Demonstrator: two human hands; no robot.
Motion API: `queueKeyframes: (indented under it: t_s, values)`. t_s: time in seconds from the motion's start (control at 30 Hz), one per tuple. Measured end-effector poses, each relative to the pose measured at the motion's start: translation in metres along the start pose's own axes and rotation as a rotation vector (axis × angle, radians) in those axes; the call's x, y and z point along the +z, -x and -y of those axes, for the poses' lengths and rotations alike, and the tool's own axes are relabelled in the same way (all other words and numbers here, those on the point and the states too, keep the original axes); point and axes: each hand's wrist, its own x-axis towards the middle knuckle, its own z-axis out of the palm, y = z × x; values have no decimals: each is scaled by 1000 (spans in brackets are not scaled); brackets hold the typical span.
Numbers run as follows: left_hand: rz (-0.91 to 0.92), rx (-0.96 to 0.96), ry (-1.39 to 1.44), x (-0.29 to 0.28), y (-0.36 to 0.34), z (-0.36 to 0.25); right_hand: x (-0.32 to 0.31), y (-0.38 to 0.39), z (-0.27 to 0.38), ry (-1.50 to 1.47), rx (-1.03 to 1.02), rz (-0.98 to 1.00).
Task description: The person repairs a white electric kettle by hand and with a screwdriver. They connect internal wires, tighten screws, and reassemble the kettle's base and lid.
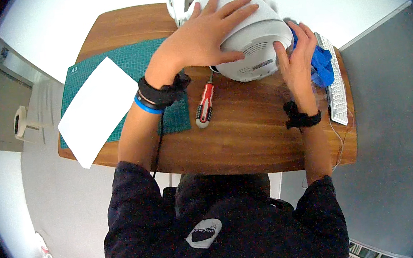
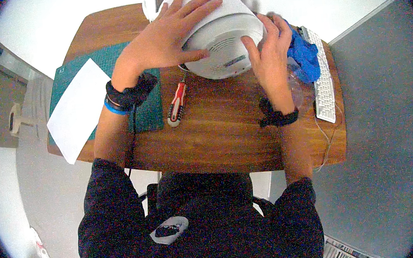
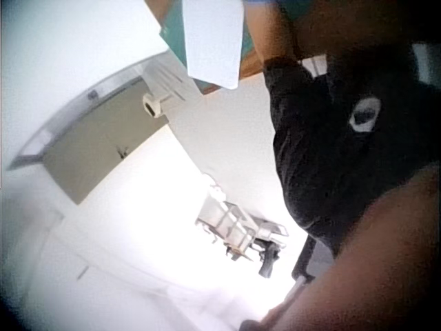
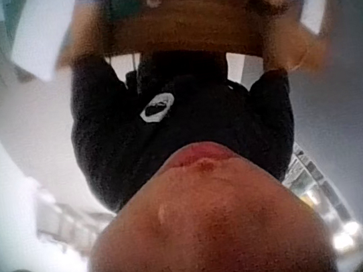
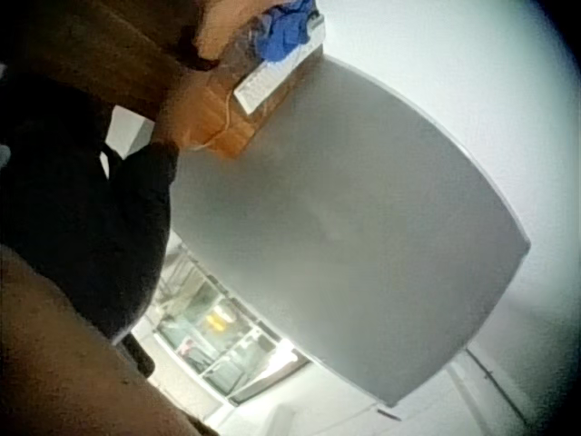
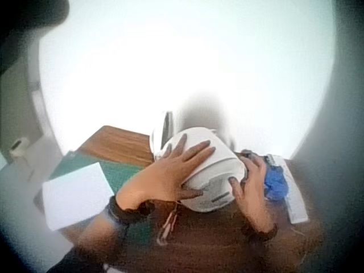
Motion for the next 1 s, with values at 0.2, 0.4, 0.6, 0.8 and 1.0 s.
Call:
queueKeyframes:
  t_s: [0.2,0.4,0.6,0.8,1.0]
  values:
    - [-26,-19,-24,9,-5,-8,1,23,22,-311,219,32]
    - [-6,26,56,2,-1,-4,16,16,49,-212,154,95]
    - [138,-17,42,-8,0,-4,32,12,45,-218,176,23]
    - [222,83,96,-22,6,16,30,16,44,-225,144,-21]
    - [166,106,-62,-23,6,21,24,24,23,-429,204,-3]
